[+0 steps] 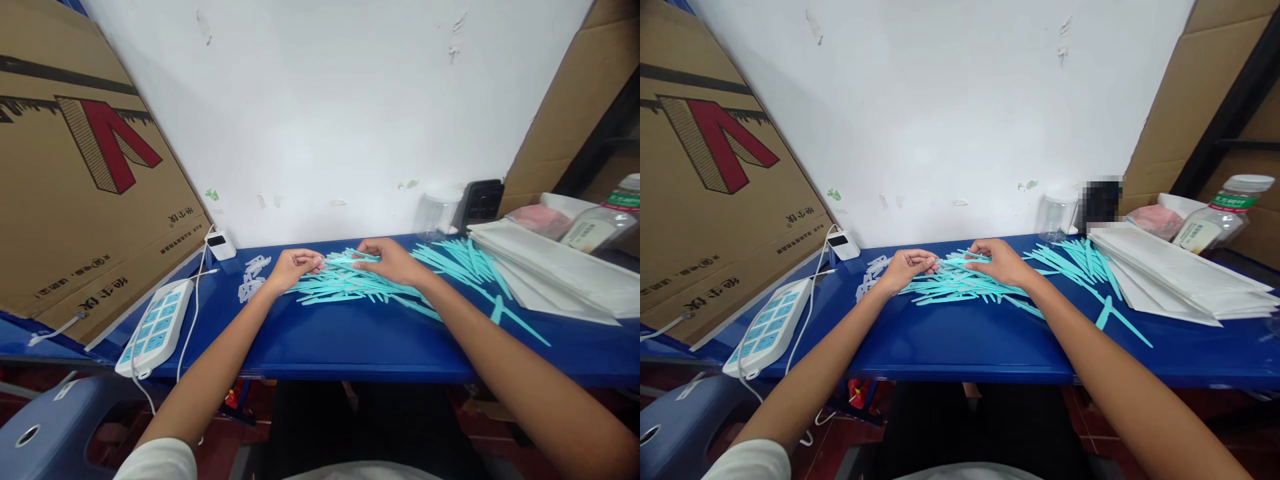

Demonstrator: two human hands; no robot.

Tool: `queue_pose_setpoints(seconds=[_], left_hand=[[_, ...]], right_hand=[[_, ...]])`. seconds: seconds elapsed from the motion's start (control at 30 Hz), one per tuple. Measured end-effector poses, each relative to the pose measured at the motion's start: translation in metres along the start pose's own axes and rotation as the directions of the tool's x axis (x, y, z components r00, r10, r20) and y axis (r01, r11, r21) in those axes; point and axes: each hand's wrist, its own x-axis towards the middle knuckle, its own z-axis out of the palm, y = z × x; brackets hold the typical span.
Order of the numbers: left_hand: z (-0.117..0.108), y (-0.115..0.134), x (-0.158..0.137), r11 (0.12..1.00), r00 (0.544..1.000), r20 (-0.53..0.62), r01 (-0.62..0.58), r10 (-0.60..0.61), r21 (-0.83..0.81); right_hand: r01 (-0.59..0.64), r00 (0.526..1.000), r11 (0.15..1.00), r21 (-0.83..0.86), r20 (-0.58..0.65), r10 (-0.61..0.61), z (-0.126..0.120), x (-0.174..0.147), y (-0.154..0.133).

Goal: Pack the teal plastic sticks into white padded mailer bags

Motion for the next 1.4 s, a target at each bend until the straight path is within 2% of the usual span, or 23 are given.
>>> queue_pose_setpoints(seconds=[0.3,0.43,0.67,0.83,0.93,1.0,1.07,1.13,1.2,1.23,1.3,1.4], left_hand=[[0.008,0.003,-0.003,1.0,0.999,0.034,0.0,0.0,0.005],[0.016,0.001,-0.005,1.0,0.999,0.046,-0.019,0.019,-0.008],[0.029,0.002,-0.006,0.999,1.0,-0.001,-0.026,0.026,-0.025],[0.013,-0.003,0.002,0.999,0.993,-0.108,-0.051,0.05,-0.005],[0.005,-0.009,0.005,0.996,0.982,-0.169,-0.081,0.085,0.034],[0.006,-0.013,0.006,0.983,0.976,-0.173,-0.106,0.131,0.147],[0.009,-0.014,0.006,0.922,0.966,-0.132,-0.166,0.224,0.35],[0.009,-0.012,0.006,0.789,0.942,-0.062,-0.24,0.33,0.565],[0.001,-0.007,0.006,0.638,0.925,0.002,-0.263,0.379,0.724],[-0.007,-0.005,0.005,0.575,0.928,0.014,-0.243,0.373,0.781],[-0.032,-0.001,0.004,0.454,0.958,0.019,-0.153,0.287,0.878],[-0.08,-0.001,-0.002,0.249,0.968,-0.168,0.119,0.186,0.961]], right_hand=[[0.002,1.0,1.0,-0.012,0.004,-0.002,0.004,-0.001,-0.005],[0.021,1.0,1.0,-0.013,-0.019,-0.021,0.014,-0.002,-0.007],[0.005,0.996,0.998,-0.068,-0.091,-0.011,0.031,-0.003,-0.012],[0.051,0.992,0.984,-0.171,-0.108,-0.07,0.021,0.002,-0.006],[-0.005,0.983,0.954,-0.301,-0.178,-0.051,0.008,0.005,0.01],[-0.052,0.975,0.936,-0.347,-0.22,-0.027,-0.001,0.006,0.021],[-0.083,0.962,0.92,-0.383,-0.271,-0.026,-0.007,0.007,0.029],[-0.099,0.95,0.904,-0.416,-0.31,-0.039,-0.01,0.008,0.033],[-0.1,0.946,0.887,-0.452,-0.32,-0.056,-0.01,0.009,0.033],[-0.098,0.946,0.88,-0.465,-0.318,-0.063,-0.01,0.009,0.032],[-0.092,0.949,0.881,-0.464,-0.31,-0.064,-0.009,0.009,0.032],[-0.108,0.954,0.913,-0.394,-0.3,-0.017,-0.008,0.008,0.033]])
